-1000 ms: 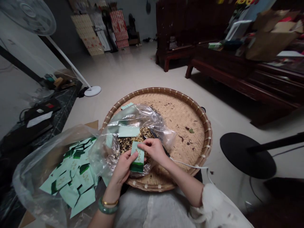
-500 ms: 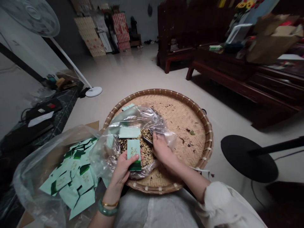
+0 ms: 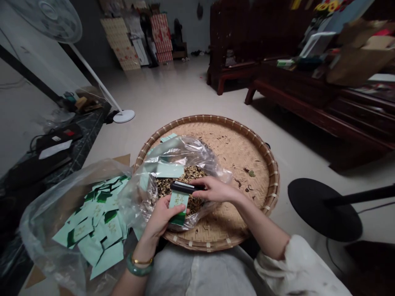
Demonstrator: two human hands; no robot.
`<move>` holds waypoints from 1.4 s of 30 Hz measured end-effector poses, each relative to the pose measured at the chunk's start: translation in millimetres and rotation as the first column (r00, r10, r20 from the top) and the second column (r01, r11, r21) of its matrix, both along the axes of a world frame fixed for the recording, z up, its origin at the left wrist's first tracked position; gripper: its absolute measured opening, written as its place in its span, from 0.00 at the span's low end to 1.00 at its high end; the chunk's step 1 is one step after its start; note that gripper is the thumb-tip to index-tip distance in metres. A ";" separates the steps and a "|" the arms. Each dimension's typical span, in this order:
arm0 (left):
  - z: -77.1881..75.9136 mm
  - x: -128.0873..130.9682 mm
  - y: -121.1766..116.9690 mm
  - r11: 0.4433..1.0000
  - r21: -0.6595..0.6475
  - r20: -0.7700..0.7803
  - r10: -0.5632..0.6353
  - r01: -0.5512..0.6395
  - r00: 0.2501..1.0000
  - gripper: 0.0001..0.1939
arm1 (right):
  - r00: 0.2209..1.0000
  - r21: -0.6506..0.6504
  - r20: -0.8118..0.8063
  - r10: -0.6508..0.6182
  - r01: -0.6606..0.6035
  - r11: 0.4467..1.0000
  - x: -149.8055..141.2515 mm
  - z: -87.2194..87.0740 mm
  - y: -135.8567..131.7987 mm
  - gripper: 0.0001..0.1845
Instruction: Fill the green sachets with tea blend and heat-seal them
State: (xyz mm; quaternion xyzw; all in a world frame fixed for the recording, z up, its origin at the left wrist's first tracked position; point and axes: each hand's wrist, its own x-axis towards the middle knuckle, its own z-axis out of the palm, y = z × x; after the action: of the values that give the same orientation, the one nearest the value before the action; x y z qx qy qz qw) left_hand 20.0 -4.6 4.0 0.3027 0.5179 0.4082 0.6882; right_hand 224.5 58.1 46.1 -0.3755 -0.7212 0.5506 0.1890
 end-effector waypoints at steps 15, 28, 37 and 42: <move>-14.5 -8.4 0.9 0.988 0.145 -0.196 0.085 -0.057 0.977 0.25 | 0.992 0.026 0.035 -0.123 0.122 0.992 -13.1 -19.8 -5.7 0.17; -13.3 -15.4 -0.2 0.974 0.224 -0.323 0.062 0.013 0.944 0.24 | 0.968 -0.512 -0.134 -0.211 0.114 0.851 2.3 -19.3 -0.4 0.27; -12.0 -14.4 1.2 0.967 0.236 -0.369 0.002 0.092 0.930 0.23 | 0.989 -0.132 0.016 -0.144 0.145 0.981 -7.7 -27.5 -5.4 0.25; -13.1 -16.0 1.4 0.964 0.246 -0.387 0.004 0.099 0.922 0.23 | 0.987 -0.127 0.006 -0.162 0.162 0.979 -10.1 -31.7 -4.5 0.24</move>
State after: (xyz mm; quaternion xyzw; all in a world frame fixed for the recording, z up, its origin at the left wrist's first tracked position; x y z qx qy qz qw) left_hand 4.0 -3.2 -9.2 0.4772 0.5766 0.3886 0.5374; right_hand 214.4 53.6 14.4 -0.4429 -0.6514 0.5789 0.2106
